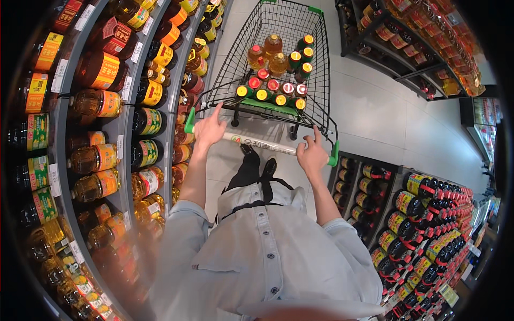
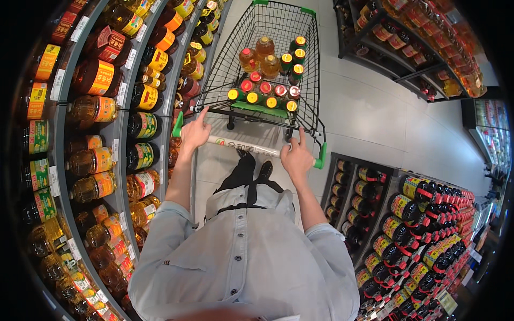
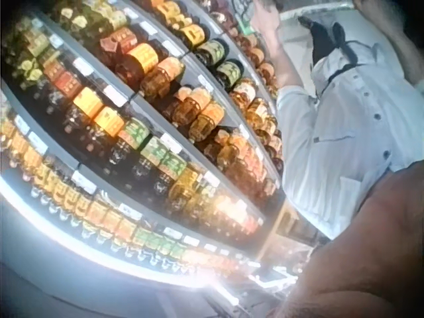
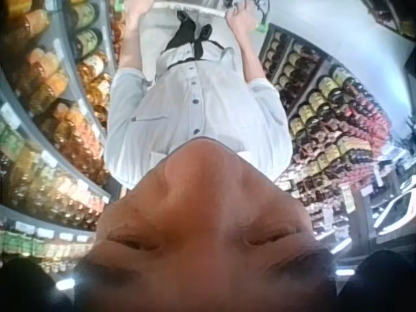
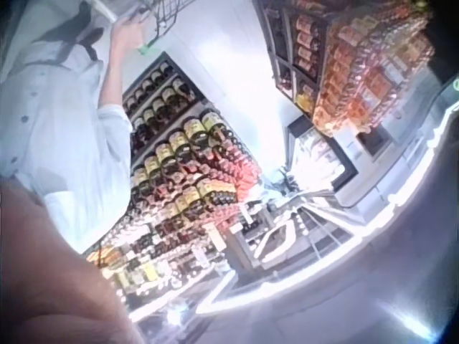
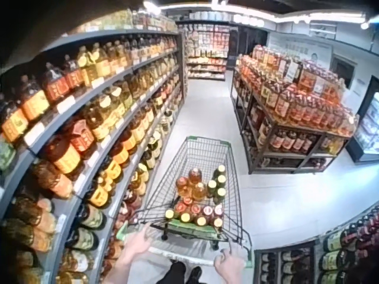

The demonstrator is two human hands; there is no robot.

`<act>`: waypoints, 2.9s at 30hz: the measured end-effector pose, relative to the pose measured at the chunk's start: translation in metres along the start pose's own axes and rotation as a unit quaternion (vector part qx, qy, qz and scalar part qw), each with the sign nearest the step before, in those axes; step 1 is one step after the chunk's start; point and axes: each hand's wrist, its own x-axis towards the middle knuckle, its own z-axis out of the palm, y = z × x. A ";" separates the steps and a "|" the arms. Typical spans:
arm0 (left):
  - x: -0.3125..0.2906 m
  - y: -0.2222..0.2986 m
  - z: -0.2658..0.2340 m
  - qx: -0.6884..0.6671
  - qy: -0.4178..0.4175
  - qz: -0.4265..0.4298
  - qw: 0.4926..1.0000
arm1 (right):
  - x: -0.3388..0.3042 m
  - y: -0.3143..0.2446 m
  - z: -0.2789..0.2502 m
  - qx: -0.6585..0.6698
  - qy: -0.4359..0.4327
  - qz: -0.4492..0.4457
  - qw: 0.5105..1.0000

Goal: The person is selecting and picking up bottles of cooking oil and sauce from supermarket shelves and placing them into a shopping cart.

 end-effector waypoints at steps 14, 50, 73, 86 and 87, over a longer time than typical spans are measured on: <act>-0.076 0.017 0.045 0.020 0.008 0.016 1.000 | -0.038 0.049 -0.014 0.001 0.065 -0.053 0.996; -0.144 -0.190 0.079 -0.405 -0.133 0.016 0.905 | -0.082 0.165 0.014 0.055 0.249 0.321 0.912; -0.073 -0.203 0.073 -0.376 -0.095 -0.101 0.916 | 0.187 -0.054 0.154 0.161 -0.036 -0.015 0.986; -0.066 -0.166 0.040 -0.421 -0.123 -0.332 0.835 | 0.312 -0.048 0.265 0.167 -0.224 -0.088 0.956; -0.065 -0.166 0.044 -0.422 -0.122 -0.337 0.833 | 0.317 -0.050 0.265 0.168 -0.210 -0.107 0.957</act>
